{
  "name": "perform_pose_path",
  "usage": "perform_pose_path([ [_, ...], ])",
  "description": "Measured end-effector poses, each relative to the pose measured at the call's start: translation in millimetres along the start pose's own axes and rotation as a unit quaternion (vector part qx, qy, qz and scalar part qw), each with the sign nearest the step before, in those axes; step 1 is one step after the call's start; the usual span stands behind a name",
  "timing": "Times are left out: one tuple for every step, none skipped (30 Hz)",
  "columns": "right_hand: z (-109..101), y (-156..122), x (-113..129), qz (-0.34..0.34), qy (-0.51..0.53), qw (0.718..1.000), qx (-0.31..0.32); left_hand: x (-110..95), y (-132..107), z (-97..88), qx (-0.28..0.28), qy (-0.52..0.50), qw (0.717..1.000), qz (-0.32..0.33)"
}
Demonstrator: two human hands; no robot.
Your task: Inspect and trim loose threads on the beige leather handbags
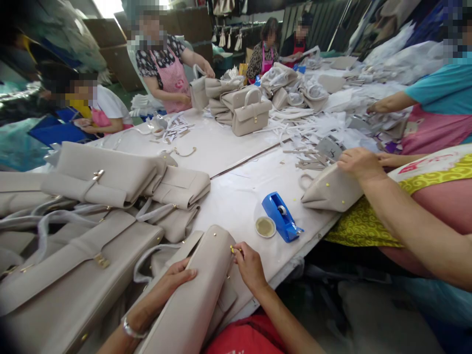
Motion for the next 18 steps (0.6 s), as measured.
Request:
perform_pose_path([
  [0,-2,0,-0.001,0.001,1.000,-0.005,0,0,2.2,-0.002,0.003,1.000,-0.002],
  [0,-3,-1,-0.001,0.001,1.000,-0.010,1,-1,4.4,-0.002,0.009,1.000,-0.002],
  [-1,-4,-1,-0.001,0.001,1.000,-0.016,1,-1,6.9,0.002,0.020,1.000,0.001],
  [-2,-5,-1,0.000,0.001,1.000,-0.019,1,-1,9.4,0.008,0.034,0.999,0.006],
  [-2,-4,-2,0.000,-0.002,1.000,-0.019,2,-1,11.5,0.013,0.052,0.998,0.014],
  [-2,-3,-2,0.001,-0.009,1.000,-0.014,3,0,13.1,0.018,0.071,0.997,0.022],
  [0,-2,-3,0.002,-0.018,1.000,-0.006,5,0,14.4,0.022,0.091,0.995,0.031],
  [1,-1,-5,0.003,-0.029,1.000,0.003,7,0,15.2,0.024,0.109,0.993,0.040],
  [3,0,-8,0.004,-0.042,0.999,0.011,9,0,15.8,0.024,0.127,0.991,0.047],
  [5,2,-11,0.006,-0.053,0.998,0.015,11,1,16.1,0.022,0.143,0.988,0.052],
  [6,3,-14,0.009,-0.061,0.998,0.017,13,1,16.2,0.020,0.157,0.986,0.055],
  [7,4,-16,0.011,-0.068,0.997,0.016,14,1,16.3,0.017,0.170,0.984,0.057],
  [9,5,-18,0.012,-0.076,0.997,0.017,16,1,16.3,0.015,0.181,0.982,0.059],
  [10,7,-18,0.010,-0.084,0.996,0.021,17,1,16.3,0.013,0.191,0.980,0.060],
  [11,9,-17,0.006,-0.092,0.995,0.026,18,1,16.1,0.012,0.200,0.978,0.062],
  [12,11,-16,0.001,-0.099,0.995,0.032,18,1,15.9,0.010,0.209,0.976,0.065],
  [13,13,-14,-0.005,-0.105,0.994,0.038,19,1,15.7,0.009,0.218,0.973,0.069],
  [14,16,-12,-0.009,-0.110,0.993,0.042,19,2,15.4,0.009,0.225,0.972,0.072],
])
Point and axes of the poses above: each hand's wrist, its own y-axis towards the middle knuckle, its own z-axis out of the palm, x = y × z, the point moved 9 cm from there along y, towards the middle knuckle, and after that the axes turned 5 degrees about -y, right-handed, at the moved point
